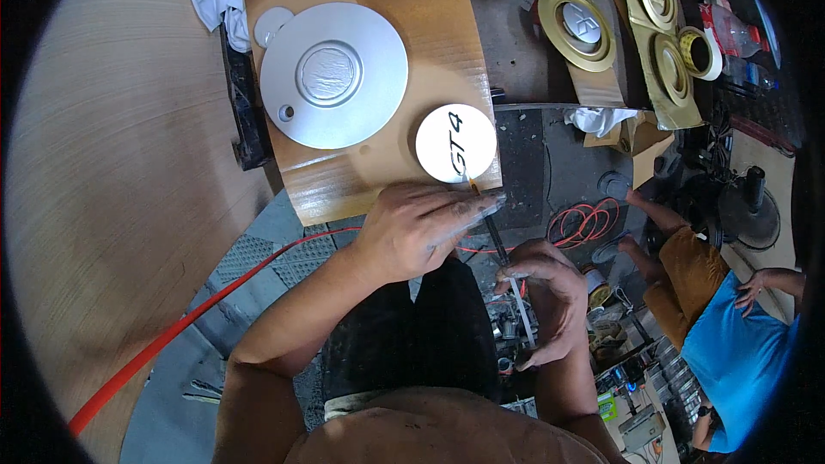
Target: Detailed painting and resin application to wheel center caps at a workshop workbench.
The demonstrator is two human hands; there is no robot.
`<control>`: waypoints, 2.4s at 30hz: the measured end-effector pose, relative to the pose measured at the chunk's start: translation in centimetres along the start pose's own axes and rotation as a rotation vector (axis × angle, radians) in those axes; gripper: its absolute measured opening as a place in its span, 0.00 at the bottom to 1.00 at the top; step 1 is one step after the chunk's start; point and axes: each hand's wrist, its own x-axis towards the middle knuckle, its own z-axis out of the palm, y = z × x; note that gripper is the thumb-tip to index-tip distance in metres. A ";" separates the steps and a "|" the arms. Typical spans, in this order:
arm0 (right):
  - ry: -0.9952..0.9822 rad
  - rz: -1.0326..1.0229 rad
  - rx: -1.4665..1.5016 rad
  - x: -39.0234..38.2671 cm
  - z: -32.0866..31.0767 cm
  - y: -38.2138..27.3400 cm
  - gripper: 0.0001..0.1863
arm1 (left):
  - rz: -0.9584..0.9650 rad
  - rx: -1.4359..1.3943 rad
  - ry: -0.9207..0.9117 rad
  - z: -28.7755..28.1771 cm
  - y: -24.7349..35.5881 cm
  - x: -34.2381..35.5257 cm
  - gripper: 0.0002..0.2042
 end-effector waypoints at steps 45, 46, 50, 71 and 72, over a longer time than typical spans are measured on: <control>-0.041 -0.013 -0.050 0.0 -0.3 -0.1 0.48 | 0.016 0.023 -0.004 -0.1 0.0 -0.1 0.20; -0.048 -0.011 -0.061 0.0 -0.3 -0.1 0.47 | 0.015 0.023 -0.005 -0.1 0.0 -0.1 0.20; -0.034 -0.007 -0.039 0.0 -0.1 -0.2 0.47 | -0.007 0.005 -0.032 -0.3 0.2 -0.1 0.18; -0.054 0.003 -0.052 -0.2 -0.2 -0.3 0.47 | -0.025 -0.014 -0.068 -0.5 0.3 -0.2 0.17; -0.044 0.011 -0.050 -0.3 -0.1 -0.2 0.47 | -0.025 -0.009 -0.073 -0.6 0.3 -0.1 0.17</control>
